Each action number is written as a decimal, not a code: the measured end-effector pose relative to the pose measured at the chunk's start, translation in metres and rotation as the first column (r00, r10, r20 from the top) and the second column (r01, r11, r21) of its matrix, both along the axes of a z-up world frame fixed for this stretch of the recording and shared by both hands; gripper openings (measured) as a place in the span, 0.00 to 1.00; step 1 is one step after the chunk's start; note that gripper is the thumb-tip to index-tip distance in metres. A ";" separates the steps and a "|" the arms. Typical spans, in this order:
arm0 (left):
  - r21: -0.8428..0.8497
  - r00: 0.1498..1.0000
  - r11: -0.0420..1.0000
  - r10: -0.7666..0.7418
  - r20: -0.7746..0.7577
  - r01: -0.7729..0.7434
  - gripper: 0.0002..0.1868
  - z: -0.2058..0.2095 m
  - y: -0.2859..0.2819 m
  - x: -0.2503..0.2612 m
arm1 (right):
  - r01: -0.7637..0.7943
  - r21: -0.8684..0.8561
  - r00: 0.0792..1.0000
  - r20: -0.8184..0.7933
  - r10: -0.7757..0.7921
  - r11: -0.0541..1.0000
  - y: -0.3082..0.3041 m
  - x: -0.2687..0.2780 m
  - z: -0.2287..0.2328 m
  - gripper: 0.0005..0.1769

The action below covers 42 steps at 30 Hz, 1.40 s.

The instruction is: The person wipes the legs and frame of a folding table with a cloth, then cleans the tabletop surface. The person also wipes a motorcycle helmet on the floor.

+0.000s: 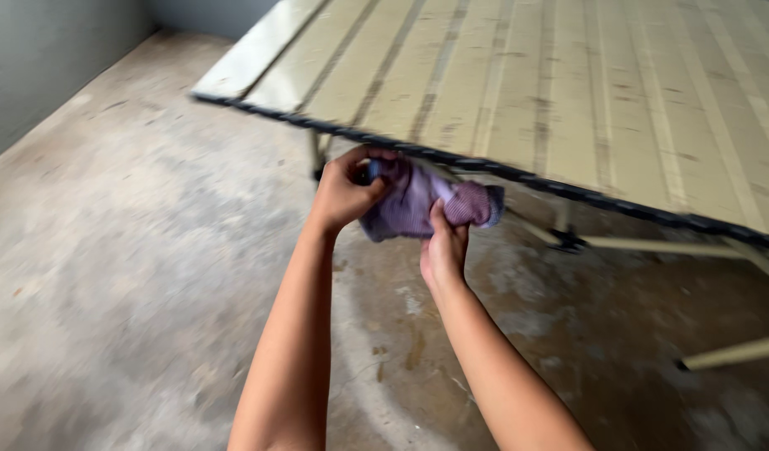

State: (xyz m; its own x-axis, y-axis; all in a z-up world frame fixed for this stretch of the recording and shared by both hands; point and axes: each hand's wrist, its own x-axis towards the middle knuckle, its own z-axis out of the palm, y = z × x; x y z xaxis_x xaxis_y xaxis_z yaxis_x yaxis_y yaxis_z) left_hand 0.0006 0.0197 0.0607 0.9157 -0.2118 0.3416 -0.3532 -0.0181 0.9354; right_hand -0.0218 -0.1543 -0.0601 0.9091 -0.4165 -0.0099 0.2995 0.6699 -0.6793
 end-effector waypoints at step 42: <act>0.665 0.814 0.737 -0.458 0.359 0.121 0.29 -0.067 -0.443 -0.094 | -0.060 -0.906 0.898 0.133 -0.419 -0.418 -0.660 -0.229 0.048 0.15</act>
State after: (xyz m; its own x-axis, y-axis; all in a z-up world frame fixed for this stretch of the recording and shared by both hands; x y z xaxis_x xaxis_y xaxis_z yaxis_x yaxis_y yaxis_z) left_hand -0.0939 -0.4235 -0.0061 0.5250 -0.7450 0.4116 -0.8215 -0.3171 0.4738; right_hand -0.2509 -0.8143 -0.0125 0.8374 -0.2145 0.5028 -0.0669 -0.9531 -0.2951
